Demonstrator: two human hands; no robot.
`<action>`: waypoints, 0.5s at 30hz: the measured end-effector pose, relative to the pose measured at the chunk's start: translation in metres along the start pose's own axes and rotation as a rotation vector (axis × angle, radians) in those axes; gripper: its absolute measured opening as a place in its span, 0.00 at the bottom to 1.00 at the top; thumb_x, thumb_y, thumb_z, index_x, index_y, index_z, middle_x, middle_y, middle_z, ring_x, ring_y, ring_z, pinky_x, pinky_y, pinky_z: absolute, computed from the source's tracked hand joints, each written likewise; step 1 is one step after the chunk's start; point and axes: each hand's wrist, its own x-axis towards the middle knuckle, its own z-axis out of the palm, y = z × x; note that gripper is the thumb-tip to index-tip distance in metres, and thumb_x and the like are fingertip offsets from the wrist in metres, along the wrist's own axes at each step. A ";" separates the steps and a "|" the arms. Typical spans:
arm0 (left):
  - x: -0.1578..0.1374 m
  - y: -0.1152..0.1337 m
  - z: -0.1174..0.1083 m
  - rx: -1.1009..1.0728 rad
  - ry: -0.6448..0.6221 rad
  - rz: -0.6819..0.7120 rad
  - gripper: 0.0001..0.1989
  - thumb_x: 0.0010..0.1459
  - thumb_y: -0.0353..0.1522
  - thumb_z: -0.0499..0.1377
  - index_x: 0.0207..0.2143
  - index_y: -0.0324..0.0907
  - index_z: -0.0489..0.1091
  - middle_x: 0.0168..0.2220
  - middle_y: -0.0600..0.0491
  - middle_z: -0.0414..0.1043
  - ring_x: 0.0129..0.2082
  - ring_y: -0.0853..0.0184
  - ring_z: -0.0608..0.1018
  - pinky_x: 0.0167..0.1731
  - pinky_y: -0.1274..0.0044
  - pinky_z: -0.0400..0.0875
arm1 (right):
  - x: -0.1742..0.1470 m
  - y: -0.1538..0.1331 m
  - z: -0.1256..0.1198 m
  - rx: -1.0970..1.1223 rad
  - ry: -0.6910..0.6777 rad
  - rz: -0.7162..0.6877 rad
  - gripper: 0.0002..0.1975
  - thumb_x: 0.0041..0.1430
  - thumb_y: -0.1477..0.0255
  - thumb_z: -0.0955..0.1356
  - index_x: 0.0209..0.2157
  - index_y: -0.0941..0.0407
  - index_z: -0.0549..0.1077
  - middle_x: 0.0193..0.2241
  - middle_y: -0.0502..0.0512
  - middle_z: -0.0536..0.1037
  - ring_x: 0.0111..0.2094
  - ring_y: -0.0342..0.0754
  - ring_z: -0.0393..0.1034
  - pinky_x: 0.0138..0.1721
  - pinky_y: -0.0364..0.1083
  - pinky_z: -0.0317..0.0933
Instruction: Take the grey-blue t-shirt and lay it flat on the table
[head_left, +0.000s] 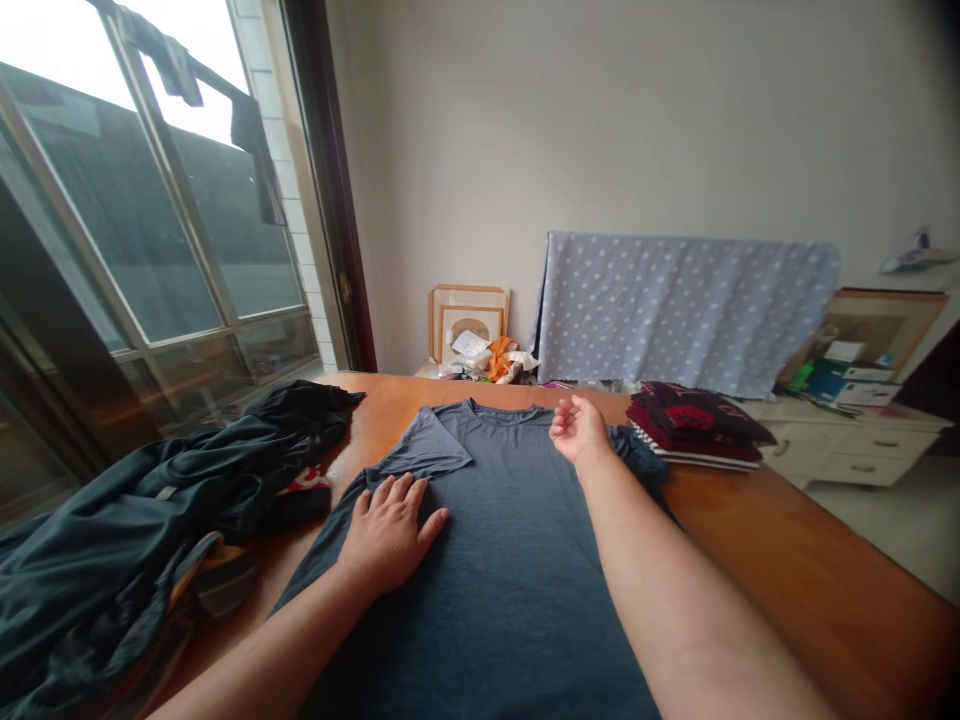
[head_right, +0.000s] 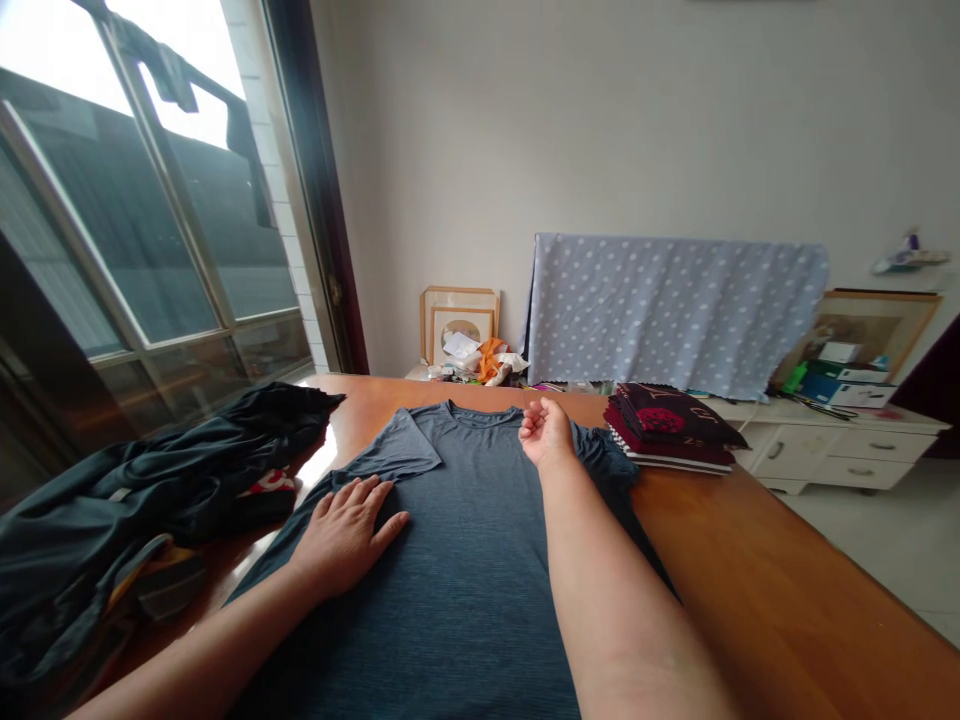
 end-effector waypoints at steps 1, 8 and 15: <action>0.000 0.000 0.000 0.002 0.001 0.003 0.41 0.63 0.59 0.39 0.66 0.46 0.61 0.70 0.45 0.55 0.70 0.48 0.54 0.64 0.57 0.50 | -0.002 -0.003 0.000 -0.003 -0.007 0.002 0.09 0.62 0.65 0.63 0.30 0.55 0.66 0.19 0.46 0.69 0.17 0.39 0.60 0.17 0.38 0.52; -0.002 0.001 -0.002 0.025 0.015 0.020 0.41 0.63 0.59 0.38 0.66 0.44 0.61 0.69 0.44 0.57 0.69 0.48 0.55 0.63 0.58 0.51 | -0.029 -0.010 -0.006 -0.141 0.005 -0.034 0.09 0.60 0.65 0.65 0.31 0.56 0.69 0.19 0.47 0.70 0.17 0.39 0.61 0.17 0.38 0.53; 0.000 0.002 -0.001 0.027 0.010 0.022 0.42 0.63 0.60 0.38 0.66 0.43 0.61 0.69 0.43 0.57 0.69 0.47 0.55 0.62 0.56 0.50 | -0.100 0.014 -0.040 -0.432 0.155 -0.153 0.07 0.54 0.67 0.69 0.31 0.57 0.72 0.21 0.49 0.74 0.19 0.41 0.65 0.19 0.39 0.53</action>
